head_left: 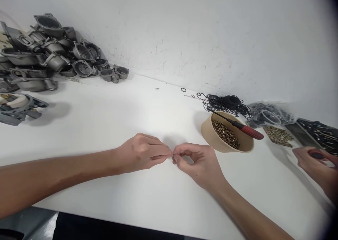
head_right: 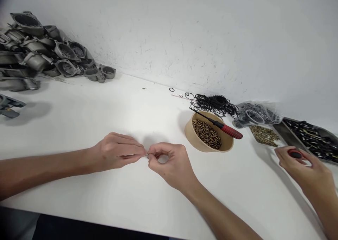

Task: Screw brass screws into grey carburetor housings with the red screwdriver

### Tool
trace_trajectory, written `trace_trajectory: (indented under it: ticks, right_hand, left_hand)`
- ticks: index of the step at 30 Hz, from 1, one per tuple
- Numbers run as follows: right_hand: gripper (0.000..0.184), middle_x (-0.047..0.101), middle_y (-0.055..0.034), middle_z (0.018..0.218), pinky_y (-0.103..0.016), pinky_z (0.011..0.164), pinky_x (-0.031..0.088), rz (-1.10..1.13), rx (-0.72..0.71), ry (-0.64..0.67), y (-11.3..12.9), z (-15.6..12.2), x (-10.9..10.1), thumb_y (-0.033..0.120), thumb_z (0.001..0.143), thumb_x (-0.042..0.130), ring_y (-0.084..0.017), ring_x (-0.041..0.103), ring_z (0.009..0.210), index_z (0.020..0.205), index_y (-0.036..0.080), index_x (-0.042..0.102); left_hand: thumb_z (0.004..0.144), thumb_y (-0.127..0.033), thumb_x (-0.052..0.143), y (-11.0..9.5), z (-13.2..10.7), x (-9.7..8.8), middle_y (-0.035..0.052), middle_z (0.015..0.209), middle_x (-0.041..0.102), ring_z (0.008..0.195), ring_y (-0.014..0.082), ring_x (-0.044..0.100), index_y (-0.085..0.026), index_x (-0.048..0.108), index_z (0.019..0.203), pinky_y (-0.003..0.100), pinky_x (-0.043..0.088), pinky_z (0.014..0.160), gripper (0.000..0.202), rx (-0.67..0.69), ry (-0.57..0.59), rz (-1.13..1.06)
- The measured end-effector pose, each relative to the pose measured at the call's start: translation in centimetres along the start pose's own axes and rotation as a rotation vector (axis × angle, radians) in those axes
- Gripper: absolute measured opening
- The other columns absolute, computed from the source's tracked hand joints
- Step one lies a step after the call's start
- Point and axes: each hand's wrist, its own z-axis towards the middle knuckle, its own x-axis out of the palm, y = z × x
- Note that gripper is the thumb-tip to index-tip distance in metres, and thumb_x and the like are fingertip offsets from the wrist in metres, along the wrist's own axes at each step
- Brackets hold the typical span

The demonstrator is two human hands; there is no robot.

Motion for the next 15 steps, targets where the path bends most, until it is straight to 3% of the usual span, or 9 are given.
trace_trajectory:
  ticks: [6, 10, 15]
  right_hand:
    - [0.009, 0.067, -0.0016, 0.064, -0.027, 0.059, 0.052, 0.181, 0.13, 0.087, -0.1, 0.4, 0.0, 0.016, 0.075, 0.064, -0.015, 0.061, 0.063, 0.07, 0.017, 0.072]
    - [0.009, 0.066, 0.0, 0.063, -0.026, 0.061, 0.053, 0.266, 0.175, 0.133, 0.1, 0.5, -0.1, 0.015, 0.074, 0.065, -0.013, 0.061, 0.061, 0.071, 0.018, 0.073]
    - [0.013, 0.061, 0.0013, 0.063, -0.026, 0.066, 0.052, 0.333, 0.206, 0.22, 0.1, 0.6, -0.3, 0.014, 0.079, 0.064, -0.012, 0.058, 0.063, 0.069, 0.017, 0.07]
  left_hand:
    - [0.097, -0.018, 0.059, 0.3, -0.1, -0.4, 0.0015, 0.08, 0.074, 0.071, 0.0139, 0.071, -0.022, 0.07, 0.091, 0.024, 0.061, 0.065, 0.013, 0.041, 0.038, -0.023]
    - [0.098, -0.018, 0.057, 0.3, 0.1, -1.2, 0.002, 0.077, 0.072, 0.072, 0.015, 0.071, -0.022, 0.069, 0.089, 0.024, 0.061, 0.062, 0.016, 0.071, 0.094, -0.013]
    - [0.096, -0.014, 0.059, 0.0, 0.4, -1.8, 0.0017, 0.073, 0.071, 0.07, 0.016, 0.072, -0.023, 0.069, 0.082, 0.026, 0.064, 0.063, 0.019, 0.178, 0.068, -0.022]
